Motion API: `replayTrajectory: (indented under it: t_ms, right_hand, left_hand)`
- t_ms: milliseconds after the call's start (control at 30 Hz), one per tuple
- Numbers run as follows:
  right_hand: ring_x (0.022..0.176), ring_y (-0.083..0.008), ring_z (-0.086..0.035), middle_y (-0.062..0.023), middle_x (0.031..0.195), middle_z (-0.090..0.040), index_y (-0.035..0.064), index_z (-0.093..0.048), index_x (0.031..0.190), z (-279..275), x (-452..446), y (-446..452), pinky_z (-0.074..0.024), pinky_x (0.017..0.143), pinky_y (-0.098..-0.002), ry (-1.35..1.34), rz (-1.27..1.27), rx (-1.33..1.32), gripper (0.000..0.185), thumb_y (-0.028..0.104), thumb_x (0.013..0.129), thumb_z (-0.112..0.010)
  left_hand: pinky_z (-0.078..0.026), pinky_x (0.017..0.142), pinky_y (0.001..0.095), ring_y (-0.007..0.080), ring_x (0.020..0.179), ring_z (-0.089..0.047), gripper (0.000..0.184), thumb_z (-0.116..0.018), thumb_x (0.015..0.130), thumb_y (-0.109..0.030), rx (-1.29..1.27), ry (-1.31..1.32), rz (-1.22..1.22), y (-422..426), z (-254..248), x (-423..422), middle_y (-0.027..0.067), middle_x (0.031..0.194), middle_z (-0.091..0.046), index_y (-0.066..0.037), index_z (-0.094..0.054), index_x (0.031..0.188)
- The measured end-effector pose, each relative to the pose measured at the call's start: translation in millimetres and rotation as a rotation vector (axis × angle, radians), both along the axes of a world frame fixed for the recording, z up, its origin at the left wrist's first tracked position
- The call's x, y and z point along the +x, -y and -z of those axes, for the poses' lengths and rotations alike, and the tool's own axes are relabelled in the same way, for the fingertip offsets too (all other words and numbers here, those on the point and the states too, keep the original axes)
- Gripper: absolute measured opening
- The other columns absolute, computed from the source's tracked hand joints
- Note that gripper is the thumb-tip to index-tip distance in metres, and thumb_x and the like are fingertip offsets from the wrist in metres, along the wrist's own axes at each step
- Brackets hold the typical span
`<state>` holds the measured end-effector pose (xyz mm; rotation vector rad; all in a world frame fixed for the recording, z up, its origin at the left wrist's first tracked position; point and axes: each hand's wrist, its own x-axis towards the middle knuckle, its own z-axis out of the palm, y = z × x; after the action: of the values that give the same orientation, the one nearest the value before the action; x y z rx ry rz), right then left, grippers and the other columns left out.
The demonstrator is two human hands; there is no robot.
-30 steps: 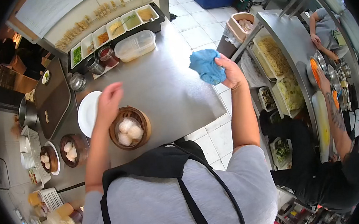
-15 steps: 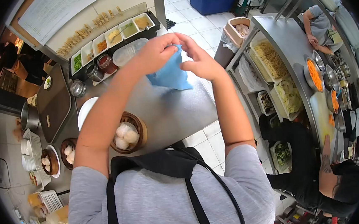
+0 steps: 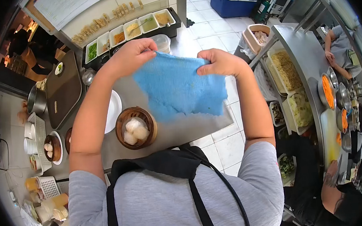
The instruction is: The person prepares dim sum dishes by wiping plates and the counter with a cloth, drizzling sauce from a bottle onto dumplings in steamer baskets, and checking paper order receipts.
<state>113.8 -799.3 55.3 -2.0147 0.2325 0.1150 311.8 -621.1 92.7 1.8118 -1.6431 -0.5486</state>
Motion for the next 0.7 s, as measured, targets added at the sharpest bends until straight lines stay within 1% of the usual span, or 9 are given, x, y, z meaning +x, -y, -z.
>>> replayTrajectory:
  t_ms: [67,167,200,267,367,433,500,600,700]
  right_hand:
    - [0.065,-0.0052,-0.044,0.0048,0.067,-0.049,0.0046,-0.050,0.077,8,8,4,-0.0373,0.060,-0.0208,0.044,0.136,-0.032,0.016,0.006,0.071,-0.064]
    - [0.064,-0.0061,-0.044,0.0030,0.066,-0.049,0.0038,-0.049,0.079,4,9,-1,-0.0376,0.058,-0.0225,0.150,0.218,-0.272,0.017,0.007,0.072,-0.064]
    - [0.063,-0.0071,-0.044,0.0006,0.065,-0.049,0.0033,-0.049,0.082,-10,4,-12,-0.0377,0.057,-0.0238,0.061,0.263,-0.339,0.018,0.006,0.071,-0.063]
    - [0.063,-0.0079,-0.044,-0.0004,0.065,-0.049,0.0032,-0.049,0.082,-10,-9,-17,-0.0372,0.056,-0.0245,0.070,0.186,-0.417,0.019,0.004,0.069,-0.064]
    - [0.061,-0.0126,-0.045,-0.0043,0.065,-0.049,0.0022,-0.050,0.077,-18,-27,-21,-0.0373,0.055,-0.0262,0.075,0.132,-0.452,0.018,0.005,0.066,-0.064]
    - [0.061,-0.0195,-0.050,-0.0100,0.066,-0.051,0.0015,-0.052,0.076,-27,-36,-18,-0.0403,0.057,-0.0295,0.051,0.131,-0.430,0.019,0.010,0.065,-0.065]
    - [0.060,-0.0192,-0.048,-0.0095,0.064,-0.050,0.0014,-0.049,0.070,-28,-35,-13,-0.0393,0.055,-0.0298,0.095,0.203,-0.501,0.020,0.011,0.066,-0.066]
    - [0.060,-0.0223,-0.050,-0.0098,0.064,-0.049,0.0033,-0.047,0.069,-13,-12,-3,-0.0397,0.056,-0.0321,0.030,0.356,-0.610,0.025,0.016,0.065,-0.068]
    - [0.069,-0.0257,-0.054,-0.0100,0.071,-0.052,0.0066,-0.049,0.073,40,5,9,-0.0414,0.061,-0.0352,0.124,0.439,-0.957,0.028,0.022,0.063,-0.070]
  left_hand:
    - [-0.039,0.061,0.0243,0.0085,0.064,-0.044,0.010,-0.052,0.079,-0.013,0.028,-0.062,-0.039,0,2,7,0.0002,0.068,-0.049,-0.004,-0.052,0.084]
    - [-0.039,0.061,0.0244,0.0091,0.065,-0.045,0.009,-0.052,0.079,-0.012,-0.071,-0.043,-0.080,0,15,14,0.0012,0.069,-0.051,-0.004,-0.052,0.085]
    - [-0.040,0.061,0.0262,0.0122,0.065,-0.047,0.011,-0.052,0.079,-0.012,-0.069,-0.025,-0.075,-3,16,14,0.0035,0.070,-0.053,-0.004,-0.053,0.086]
    - [-0.041,0.062,0.0298,0.0184,0.066,-0.052,0.013,-0.053,0.079,-0.014,-0.065,0.010,-0.064,-14,17,6,0.0081,0.072,-0.056,-0.005,-0.053,0.088]
    - [-0.040,0.063,0.0251,0.0110,0.068,-0.048,0.010,-0.053,0.079,-0.011,0.002,0.026,-0.059,-30,6,-7,0.0030,0.072,-0.053,-0.004,-0.053,0.085]
    - [-0.040,0.063,0.0251,0.0110,0.068,-0.048,0.010,-0.053,0.079,-0.011,-0.055,0.058,-0.052,-28,6,-1,0.0031,0.072,-0.053,-0.004,-0.053,0.085]
    - [-0.040,0.064,0.0252,0.0112,0.068,-0.048,0.010,-0.053,0.079,-0.011,-0.087,0.052,-0.075,-21,10,8,0.0033,0.072,-0.053,-0.004,-0.053,0.085]
    - [-0.041,0.067,0.0256,0.0125,0.071,-0.050,0.009,-0.054,0.078,-0.011,-0.086,-0.025,-0.163,-2,31,23,0.0031,0.072,-0.054,-0.004,-0.053,0.084]
    - [-0.041,0.070,0.0261,0.0145,0.074,-0.052,0.010,-0.054,0.078,-0.011,-0.089,0.085,-0.127,12,76,35,0.0032,0.075,-0.056,-0.004,-0.054,0.084]
